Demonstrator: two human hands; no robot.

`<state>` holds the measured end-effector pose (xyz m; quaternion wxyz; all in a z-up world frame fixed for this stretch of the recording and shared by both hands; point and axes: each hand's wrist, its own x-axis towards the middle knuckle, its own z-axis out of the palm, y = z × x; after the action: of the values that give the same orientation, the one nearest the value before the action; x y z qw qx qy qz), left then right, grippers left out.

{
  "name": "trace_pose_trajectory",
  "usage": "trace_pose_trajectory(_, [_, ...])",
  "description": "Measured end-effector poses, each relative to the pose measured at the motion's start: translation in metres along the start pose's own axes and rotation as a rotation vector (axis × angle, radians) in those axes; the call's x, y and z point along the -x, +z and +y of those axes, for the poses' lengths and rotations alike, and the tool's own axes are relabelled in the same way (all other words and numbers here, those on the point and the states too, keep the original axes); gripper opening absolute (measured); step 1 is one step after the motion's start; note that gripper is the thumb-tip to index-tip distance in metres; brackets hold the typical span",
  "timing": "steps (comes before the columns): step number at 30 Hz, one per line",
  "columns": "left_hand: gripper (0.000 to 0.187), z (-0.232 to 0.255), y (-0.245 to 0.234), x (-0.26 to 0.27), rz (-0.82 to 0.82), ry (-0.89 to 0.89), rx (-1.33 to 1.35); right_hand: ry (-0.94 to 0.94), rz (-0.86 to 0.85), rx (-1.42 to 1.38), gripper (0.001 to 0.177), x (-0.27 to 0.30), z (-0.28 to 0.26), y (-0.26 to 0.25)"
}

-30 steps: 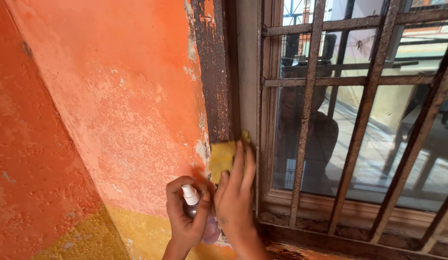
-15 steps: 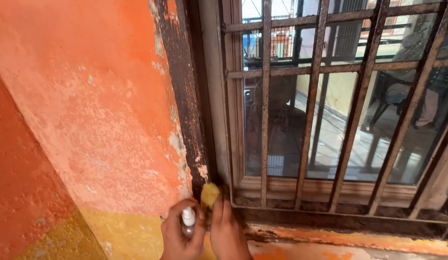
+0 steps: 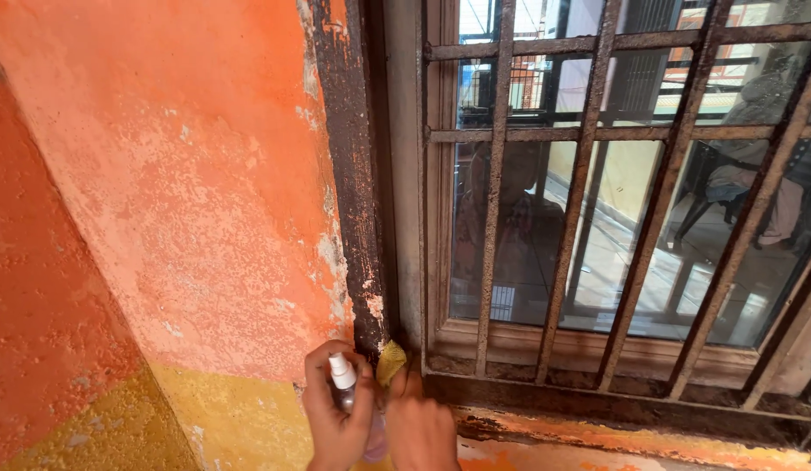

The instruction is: The person sprays a cleaning solution onto a window with metal bars and wipes the glass and frame with a yellow cloth. The person repeatedly sprays and wipes different sections of the window throughout the clip.

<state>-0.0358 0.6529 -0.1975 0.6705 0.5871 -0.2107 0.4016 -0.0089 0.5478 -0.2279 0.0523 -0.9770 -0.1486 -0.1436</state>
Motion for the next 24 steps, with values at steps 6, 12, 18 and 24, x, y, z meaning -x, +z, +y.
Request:
trace_pose_trajectory(6, [0.039, -0.002, 0.007, 0.000, 0.010, 0.031, 0.019, -0.214, 0.269, -0.018, 0.043, 0.010, 0.027, 0.008])
trace_pose_trajectory(12, [0.040, -0.018, 0.006, 0.005, 0.156, 0.058, 0.026, -0.309, 0.368, -0.121, 0.030, 0.008, 0.037, 0.001])
trace_pose_trajectory(18, [0.042, -0.040, 0.018, 0.004, 0.404, 0.215, 0.205, -0.207, 0.507, -0.522, 0.034, 0.036, 0.041, -0.038])
trace_pose_trajectory(24, [0.039, -0.021, 0.027, 0.007, 0.409, 0.002, 0.265, -0.399, 1.088, -0.377, 0.037, 0.024, 0.037, -0.165])
